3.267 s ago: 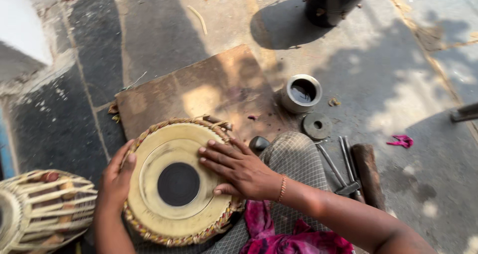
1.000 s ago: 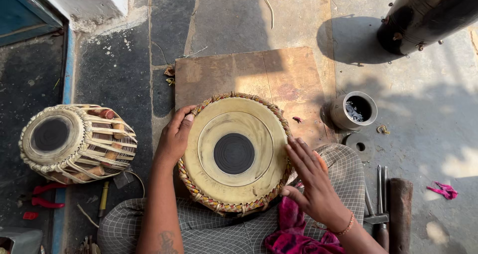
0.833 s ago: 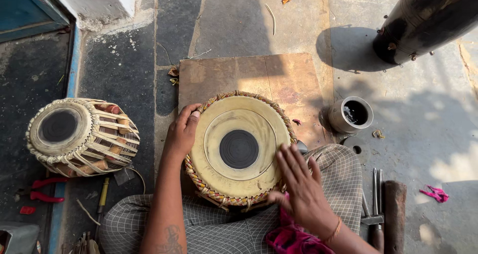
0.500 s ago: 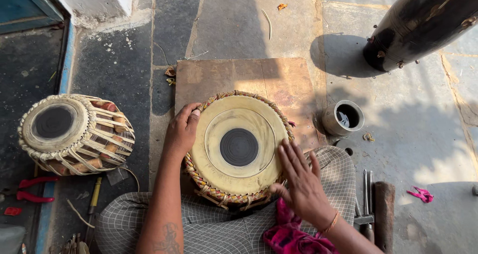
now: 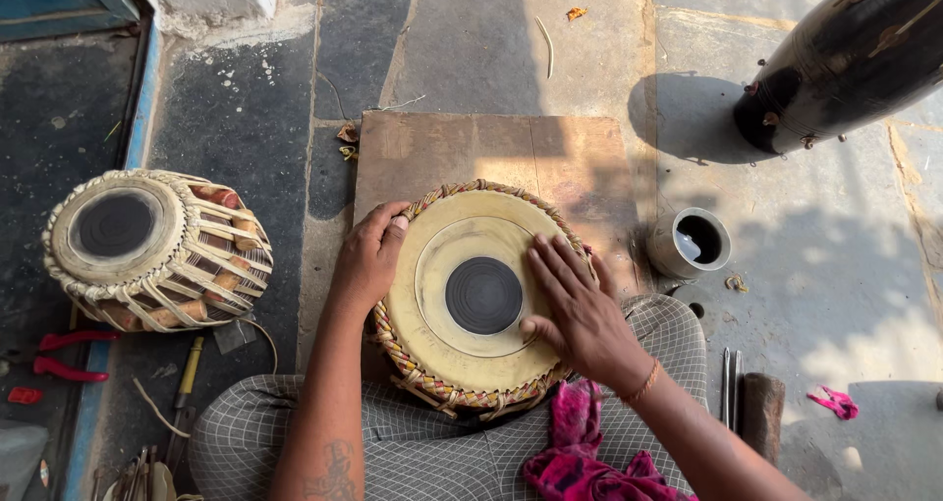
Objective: The person rubs and applies a dark substance to the center of a drum head by hand, then uses a pink cloth to wipe the surface while seated on the floor.
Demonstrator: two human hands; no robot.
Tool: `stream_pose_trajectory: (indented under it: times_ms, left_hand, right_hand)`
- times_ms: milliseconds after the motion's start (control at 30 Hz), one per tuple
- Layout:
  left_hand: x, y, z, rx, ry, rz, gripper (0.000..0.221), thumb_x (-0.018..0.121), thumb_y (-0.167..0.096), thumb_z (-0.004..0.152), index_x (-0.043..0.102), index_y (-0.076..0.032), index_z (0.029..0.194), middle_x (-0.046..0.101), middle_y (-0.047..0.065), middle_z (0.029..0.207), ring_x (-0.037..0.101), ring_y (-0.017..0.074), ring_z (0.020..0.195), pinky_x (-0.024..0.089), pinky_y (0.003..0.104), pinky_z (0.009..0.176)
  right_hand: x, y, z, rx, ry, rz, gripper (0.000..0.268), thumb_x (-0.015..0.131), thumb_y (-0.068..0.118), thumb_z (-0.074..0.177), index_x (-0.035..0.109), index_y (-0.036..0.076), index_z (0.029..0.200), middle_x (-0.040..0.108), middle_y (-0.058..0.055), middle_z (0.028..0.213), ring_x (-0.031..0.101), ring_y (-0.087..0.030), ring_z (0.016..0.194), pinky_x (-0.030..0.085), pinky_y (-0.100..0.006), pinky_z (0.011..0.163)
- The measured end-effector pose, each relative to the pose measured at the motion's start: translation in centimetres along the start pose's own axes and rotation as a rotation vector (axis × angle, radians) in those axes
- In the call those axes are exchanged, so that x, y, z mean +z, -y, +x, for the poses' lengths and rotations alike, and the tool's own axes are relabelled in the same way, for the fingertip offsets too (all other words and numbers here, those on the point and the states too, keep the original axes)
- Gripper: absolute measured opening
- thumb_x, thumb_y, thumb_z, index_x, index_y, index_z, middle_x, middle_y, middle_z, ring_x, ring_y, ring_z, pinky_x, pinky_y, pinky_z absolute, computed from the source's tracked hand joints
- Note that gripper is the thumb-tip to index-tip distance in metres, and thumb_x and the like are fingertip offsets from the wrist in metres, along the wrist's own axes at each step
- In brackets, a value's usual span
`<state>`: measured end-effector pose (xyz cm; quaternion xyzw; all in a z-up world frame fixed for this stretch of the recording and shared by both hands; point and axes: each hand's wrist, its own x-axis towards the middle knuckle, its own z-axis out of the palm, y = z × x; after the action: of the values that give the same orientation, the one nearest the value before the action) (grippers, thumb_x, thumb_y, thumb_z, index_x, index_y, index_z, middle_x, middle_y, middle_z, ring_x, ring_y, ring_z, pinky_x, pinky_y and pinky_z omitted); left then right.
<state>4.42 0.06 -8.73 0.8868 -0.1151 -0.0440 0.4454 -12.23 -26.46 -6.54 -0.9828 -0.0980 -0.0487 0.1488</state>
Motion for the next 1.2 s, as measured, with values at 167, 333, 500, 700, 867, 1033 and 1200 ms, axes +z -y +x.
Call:
stream_pose_trajectory:
  times_ms: [167,333,500,700,867,1033,1200]
  left_hand:
    - [0.3,-0.2,0.0,-0.079,-0.01,0.125,0.042,0.046,-0.042,0.104,0.063,-0.019,0.134,0.069,0.012,0.129,0.062,0.0326,0.121,0.048,0.046,0.1]
    - [0.0,-0.5,-0.5,-0.169,-0.065,0.332,0.041,0.045,-0.047,0.107,0.068,-0.016,0.122,0.074,0.012,0.118,0.068,0.0341,0.114,0.052,0.048,0.097]
    - [-1.8,-1.0,-1.2,-0.311,-0.066,0.38,0.055,0.051,-0.062,0.103,0.069,-0.011,0.111,0.076,0.011,0.112,0.072,0.0305,0.108,0.055,0.046,0.094]
    - [-1.5,0.1,0.7,0.066,0.099,-0.1,0.061,0.057,-0.055,0.098,0.056,-0.016,0.144,0.064,0.014,0.139,0.06,0.0316,0.129,0.047,0.043,0.102]
    - [-1.9,-1.2,0.8,-0.049,0.115,-0.002,0.054,0.057,-0.05,0.098,0.056,-0.021,0.143,0.064,0.011,0.143,0.059,0.0312,0.132,0.047,0.043,0.103]
    - [-1.4,-1.3,0.0,-0.112,0.124,-0.015,0.052,0.055,-0.051,0.098,0.056,-0.023,0.143,0.063,0.009,0.143,0.058,0.0286,0.134,0.047,0.043,0.106]
    - [-1.2,-0.6,-0.2,0.004,0.09,-0.026,0.052,0.053,-0.05,0.101,0.055,-0.019,0.143,0.061,0.01,0.144,0.055,0.0293,0.137,0.046,0.043,0.108]
  right_hand:
    - [3.2,7.7,-9.4,-0.185,-0.126,-0.05,0.096,0.019,0.079,0.096,0.026,0.007,0.159,0.025,-0.012,0.166,0.016,-0.026,0.156,0.002,-0.049,0.125]
    - [1.7,1.7,-7.0,-0.025,0.014,0.114,0.085,0.027,0.068,0.099,0.034,0.01,0.16,0.034,-0.009,0.169,0.022,-0.025,0.16,0.003,-0.05,0.128]
    - [0.0,1.8,-5.9,-0.038,-0.104,0.121,0.086,0.035,0.066,0.1,0.034,0.002,0.158,0.032,-0.016,0.166,0.022,-0.032,0.156,0.006,-0.052,0.124]
    - [0.6,0.7,-10.0,-0.184,-0.054,0.34,0.073,0.049,0.055,0.1,0.046,0.007,0.154,0.048,-0.012,0.161,0.036,-0.027,0.154,0.015,-0.051,0.129]
    - [4.9,-19.6,-5.7,0.482,-0.291,0.337,0.055,0.061,0.045,0.1,0.06,0.009,0.142,0.054,-0.015,0.153,0.05,-0.033,0.143,0.039,-0.046,0.116]
    - [11.7,-33.4,-4.3,0.771,0.032,-0.006,0.081,0.058,0.071,0.091,0.062,0.008,0.141,0.055,-0.018,0.15,0.05,-0.037,0.137,0.037,-0.06,0.106]
    - [11.2,-33.1,-2.7,0.972,0.344,-0.065,0.079,0.051,0.075,0.091,0.063,0.016,0.143,0.06,-0.013,0.149,0.052,-0.031,0.143,0.035,-0.061,0.114]
